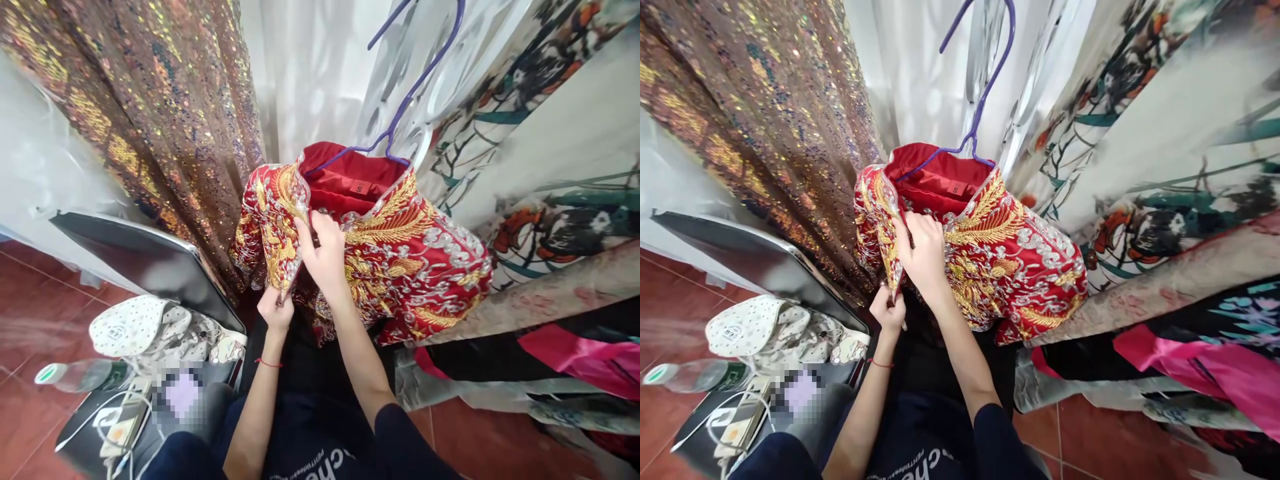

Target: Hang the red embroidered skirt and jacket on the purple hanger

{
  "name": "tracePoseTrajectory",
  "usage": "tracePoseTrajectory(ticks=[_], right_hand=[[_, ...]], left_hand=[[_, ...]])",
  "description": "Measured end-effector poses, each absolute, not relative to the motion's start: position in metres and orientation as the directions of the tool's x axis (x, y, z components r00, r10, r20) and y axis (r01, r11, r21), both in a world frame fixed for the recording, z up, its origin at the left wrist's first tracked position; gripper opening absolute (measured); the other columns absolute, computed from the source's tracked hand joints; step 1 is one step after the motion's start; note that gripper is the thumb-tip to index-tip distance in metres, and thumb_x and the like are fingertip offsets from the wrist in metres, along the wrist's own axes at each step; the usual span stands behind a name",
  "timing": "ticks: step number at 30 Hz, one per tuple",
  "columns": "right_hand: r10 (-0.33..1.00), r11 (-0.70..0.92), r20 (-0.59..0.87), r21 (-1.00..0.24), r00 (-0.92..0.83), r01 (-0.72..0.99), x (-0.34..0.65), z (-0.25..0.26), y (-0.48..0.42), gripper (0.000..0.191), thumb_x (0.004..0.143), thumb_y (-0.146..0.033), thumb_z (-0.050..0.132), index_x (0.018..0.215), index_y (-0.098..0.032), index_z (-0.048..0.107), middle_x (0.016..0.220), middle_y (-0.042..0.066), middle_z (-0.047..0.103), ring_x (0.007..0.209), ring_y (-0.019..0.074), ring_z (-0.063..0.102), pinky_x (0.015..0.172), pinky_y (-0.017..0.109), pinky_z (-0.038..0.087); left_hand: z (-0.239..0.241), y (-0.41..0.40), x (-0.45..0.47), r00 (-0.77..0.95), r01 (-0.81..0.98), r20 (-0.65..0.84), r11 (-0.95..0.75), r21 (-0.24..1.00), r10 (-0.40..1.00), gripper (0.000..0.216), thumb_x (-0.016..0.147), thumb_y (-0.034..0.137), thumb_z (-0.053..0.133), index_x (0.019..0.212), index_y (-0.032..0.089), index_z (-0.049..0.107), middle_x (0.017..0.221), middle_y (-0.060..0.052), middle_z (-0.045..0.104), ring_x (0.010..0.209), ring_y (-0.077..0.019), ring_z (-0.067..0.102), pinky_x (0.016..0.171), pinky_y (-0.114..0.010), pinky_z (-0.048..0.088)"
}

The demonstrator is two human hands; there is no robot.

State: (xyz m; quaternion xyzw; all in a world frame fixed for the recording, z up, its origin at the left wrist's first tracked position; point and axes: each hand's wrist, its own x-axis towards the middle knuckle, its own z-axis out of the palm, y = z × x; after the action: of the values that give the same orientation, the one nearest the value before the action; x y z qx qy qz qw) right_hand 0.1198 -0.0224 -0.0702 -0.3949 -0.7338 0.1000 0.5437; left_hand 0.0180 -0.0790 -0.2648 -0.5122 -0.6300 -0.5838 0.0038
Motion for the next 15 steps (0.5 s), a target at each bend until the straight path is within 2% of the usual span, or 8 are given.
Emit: tracePoseTrajectory(ticks=[4,6,10,13,15], right_hand=[[0.761,0.645,0.613,-0.752,-0.213,0.139,0.139,-0.043,-0.051,0.028,0.102,-0.042,0.048,0.100,-0.021,0.066,0.081,0.000,0.065,0.071,0.0134,0.058,0.072,0.030,0.053],[0.759,0.643,0.616,-0.760,-0.210,0.095,0.150,-0.034,-0.062,0.030,0.102,-0.046,0.049,0.102,-0.022,0.067,0.081,0.000,0.065,0.073,0.0139,0.059,0.069,0.030,0.054],[0.730,0.658,0.683,-0.691,-0.029,0.301,0.179,-0.034,-0.057,0.033,0.102,-0.049,0.049,0.091,-0.022,0.064,0.075,0.000,0.058,0.071,0.0149,0.057,0.067,0.030,0.052],[0.641,0.625,0.761,-0.591,0.097,0.509,0.201,-0.052,-0.033,0.032,0.101,-0.043,0.052,0.079,-0.021,0.059,0.073,0.000,0.056,0.068,0.0129,0.053,0.068,0.029,0.048],[0.583,0.604,0.804,-0.527,0.120,0.597,0.210,-0.068,-0.017,0.031,0.100,-0.040,0.055,0.075,-0.021,0.057,0.077,0.002,0.059,0.070,0.0129,0.055,0.068,0.029,0.046]], left_hand=[[-0.249,-0.105,0.066,-0.342,0.663,0.737,-0.406,0.629,0.583,0.043,0.083,0.026,0.056,0.053,0.025,0.024,0.048,0.004,0.026,0.044,-0.0121,0.028,0.046,-0.031,0.025],[-0.237,-0.112,0.088,-0.261,0.648,0.772,-0.488,0.585,0.579,0.043,0.085,0.023,0.054,0.054,0.024,0.024,0.048,0.004,0.027,0.044,-0.0125,0.028,0.046,-0.031,0.025],[-0.218,-0.108,0.112,-0.136,0.629,0.681,-0.468,0.620,0.719,0.036,0.087,0.018,0.051,0.058,0.024,0.032,0.054,0.001,0.036,0.051,-0.0141,0.038,0.050,-0.032,0.030],[-0.223,-0.085,0.114,-0.063,0.650,0.573,-0.402,0.645,0.817,0.026,0.085,0.014,0.052,0.064,0.024,0.040,0.062,0.000,0.045,0.057,-0.0148,0.044,0.055,-0.031,0.032],[-0.233,-0.063,0.113,-0.029,0.653,0.517,-0.375,0.658,0.856,0.021,0.083,0.012,0.053,0.067,0.023,0.044,0.067,-0.001,0.050,0.061,-0.0156,0.049,0.058,-0.030,0.034]])
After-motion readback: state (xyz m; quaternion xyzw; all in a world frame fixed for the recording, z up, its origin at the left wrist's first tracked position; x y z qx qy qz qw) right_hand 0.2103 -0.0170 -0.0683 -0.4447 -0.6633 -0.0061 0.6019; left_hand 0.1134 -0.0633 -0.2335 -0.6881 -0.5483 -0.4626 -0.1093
